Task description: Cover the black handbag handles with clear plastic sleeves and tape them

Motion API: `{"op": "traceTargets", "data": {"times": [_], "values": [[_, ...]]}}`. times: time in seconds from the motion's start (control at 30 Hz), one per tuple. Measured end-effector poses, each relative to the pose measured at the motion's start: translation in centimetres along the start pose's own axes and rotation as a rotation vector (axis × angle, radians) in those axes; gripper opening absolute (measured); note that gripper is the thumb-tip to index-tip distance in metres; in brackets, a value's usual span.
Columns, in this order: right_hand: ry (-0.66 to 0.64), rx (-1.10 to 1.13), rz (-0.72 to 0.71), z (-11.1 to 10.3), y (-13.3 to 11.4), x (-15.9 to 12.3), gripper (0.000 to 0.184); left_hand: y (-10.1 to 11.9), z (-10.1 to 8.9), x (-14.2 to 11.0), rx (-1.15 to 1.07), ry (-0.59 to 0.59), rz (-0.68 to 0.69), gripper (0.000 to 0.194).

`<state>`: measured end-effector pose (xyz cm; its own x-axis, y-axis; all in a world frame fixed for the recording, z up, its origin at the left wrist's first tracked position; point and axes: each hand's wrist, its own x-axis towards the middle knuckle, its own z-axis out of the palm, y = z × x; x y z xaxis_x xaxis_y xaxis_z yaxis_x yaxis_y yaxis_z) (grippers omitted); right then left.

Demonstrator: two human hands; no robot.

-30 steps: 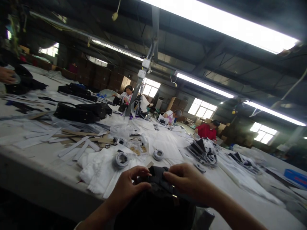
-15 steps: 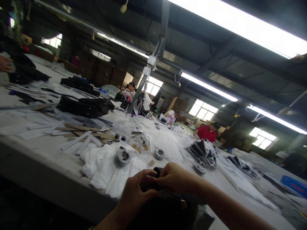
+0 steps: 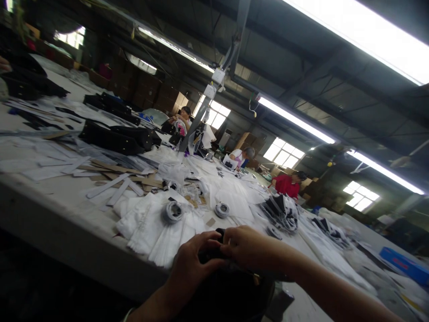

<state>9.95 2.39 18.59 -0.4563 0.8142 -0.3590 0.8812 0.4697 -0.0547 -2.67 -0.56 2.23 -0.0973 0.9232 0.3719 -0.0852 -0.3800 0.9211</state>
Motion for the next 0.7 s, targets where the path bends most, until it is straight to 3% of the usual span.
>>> {"op": "traceTargets", "data": {"times": [0.1, 0.23, 0.33, 0.43, 0.57, 0.7], "values": [[-0.043, 0.088, 0.023, 0.0, 0.5, 0.5, 0.02, 0.3, -0.3, 0.1, 0.006, -0.032, -0.008, 0.052], [-0.175, 0.258, 0.116, 0.5, 0.9, 1.1, 0.02, 0.8, -0.6, 0.1, -0.004, -0.063, -0.023, 0.055], [-0.166, 0.344, 0.116, 0.7, 1.0, 1.1, 0.02, 1.1, -0.8, 0.0, -0.022, -0.085, -0.018, 0.056], [-0.185, 0.419, 0.06, 0.6, 1.0, 0.8, 0.031, 1.4, -1.1, -0.1, -0.025, -0.111, -0.002, 0.059], [-0.324, 0.552, 0.055, 0.4, 1.3, 0.6, 0.054, 1.8, -1.4, -0.1, -0.026, -0.162, 0.003, 0.066], [-0.375, 0.658, 0.037, 0.6, 1.6, 0.9, 0.056, 1.8, -1.5, -0.2, -0.034, -0.174, 0.0, 0.067]]}}
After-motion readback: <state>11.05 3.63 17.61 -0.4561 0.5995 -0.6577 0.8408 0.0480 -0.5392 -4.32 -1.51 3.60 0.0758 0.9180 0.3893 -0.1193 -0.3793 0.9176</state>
